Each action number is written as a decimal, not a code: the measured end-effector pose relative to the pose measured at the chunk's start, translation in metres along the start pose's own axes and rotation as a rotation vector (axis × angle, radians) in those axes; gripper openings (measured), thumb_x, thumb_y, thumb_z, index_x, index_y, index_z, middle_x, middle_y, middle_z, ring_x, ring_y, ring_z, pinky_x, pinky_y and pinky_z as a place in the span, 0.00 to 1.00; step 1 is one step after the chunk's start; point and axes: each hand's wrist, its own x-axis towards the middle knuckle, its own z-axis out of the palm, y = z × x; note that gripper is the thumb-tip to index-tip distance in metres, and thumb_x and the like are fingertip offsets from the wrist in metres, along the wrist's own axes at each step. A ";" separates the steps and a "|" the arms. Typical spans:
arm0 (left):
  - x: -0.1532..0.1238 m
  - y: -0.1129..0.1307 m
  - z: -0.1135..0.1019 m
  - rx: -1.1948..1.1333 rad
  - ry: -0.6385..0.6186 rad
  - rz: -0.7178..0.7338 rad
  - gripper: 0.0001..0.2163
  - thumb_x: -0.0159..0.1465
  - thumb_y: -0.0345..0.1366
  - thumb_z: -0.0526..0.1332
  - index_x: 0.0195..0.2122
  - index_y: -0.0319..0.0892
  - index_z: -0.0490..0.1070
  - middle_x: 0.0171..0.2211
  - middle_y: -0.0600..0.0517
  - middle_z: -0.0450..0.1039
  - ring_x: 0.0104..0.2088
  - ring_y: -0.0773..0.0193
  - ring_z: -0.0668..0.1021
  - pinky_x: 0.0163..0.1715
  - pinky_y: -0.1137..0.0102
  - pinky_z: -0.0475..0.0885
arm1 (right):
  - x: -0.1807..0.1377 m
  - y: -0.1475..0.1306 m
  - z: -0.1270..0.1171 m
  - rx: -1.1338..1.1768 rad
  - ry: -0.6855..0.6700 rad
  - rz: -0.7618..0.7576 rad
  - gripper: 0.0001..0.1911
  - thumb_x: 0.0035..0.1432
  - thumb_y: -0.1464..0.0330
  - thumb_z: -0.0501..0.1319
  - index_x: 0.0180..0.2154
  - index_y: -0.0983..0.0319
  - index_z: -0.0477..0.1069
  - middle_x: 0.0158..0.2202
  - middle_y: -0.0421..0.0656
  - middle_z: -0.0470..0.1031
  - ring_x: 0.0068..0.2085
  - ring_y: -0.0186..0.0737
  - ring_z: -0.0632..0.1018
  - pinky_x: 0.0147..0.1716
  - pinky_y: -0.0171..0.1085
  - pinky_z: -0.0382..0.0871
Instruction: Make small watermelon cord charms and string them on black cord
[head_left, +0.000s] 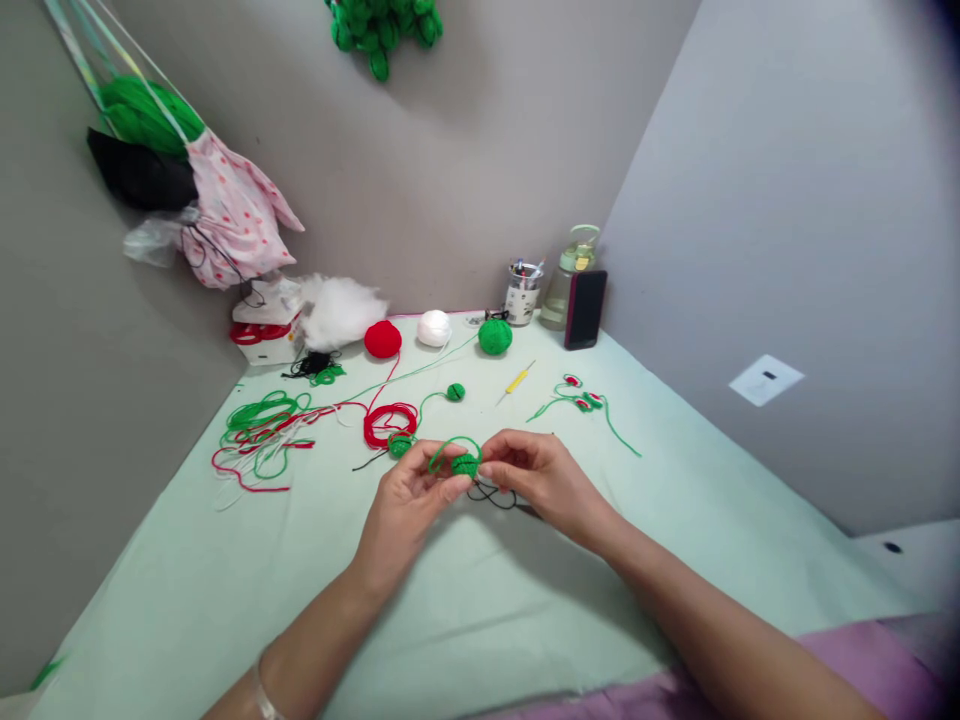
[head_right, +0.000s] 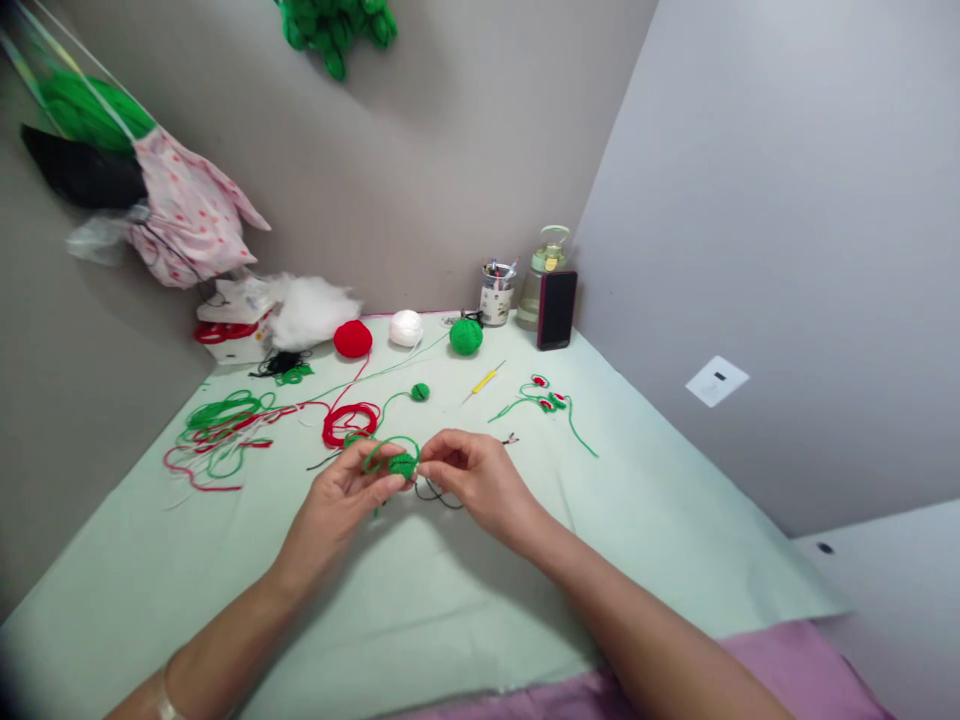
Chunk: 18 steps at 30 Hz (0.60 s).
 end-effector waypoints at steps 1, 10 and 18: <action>0.000 0.000 0.000 0.007 -0.004 0.005 0.11 0.56 0.36 0.72 0.39 0.44 0.75 0.39 0.53 0.76 0.39 0.65 0.77 0.42 0.71 0.71 | -0.003 -0.001 0.003 -0.036 0.015 -0.021 0.04 0.59 0.68 0.61 0.32 0.62 0.69 0.24 0.37 0.71 0.26 0.32 0.70 0.26 0.32 0.63; 0.003 0.004 0.004 0.076 -0.026 0.047 0.10 0.56 0.39 0.72 0.35 0.41 0.76 0.33 0.52 0.76 0.36 0.62 0.76 0.39 0.71 0.70 | -0.013 0.006 0.015 -0.855 0.072 -0.544 0.07 0.66 0.76 0.53 0.39 0.61 0.67 0.33 0.44 0.76 0.32 0.37 0.75 0.29 0.33 0.67; 0.008 0.000 -0.005 0.176 -0.085 0.005 0.10 0.55 0.38 0.71 0.36 0.40 0.74 0.29 0.54 0.71 0.32 0.66 0.72 0.34 0.72 0.66 | -0.035 -0.066 -0.007 0.026 -0.070 -0.346 0.07 0.70 0.69 0.53 0.38 0.60 0.68 0.31 0.41 0.77 0.24 0.32 0.78 0.24 0.32 0.71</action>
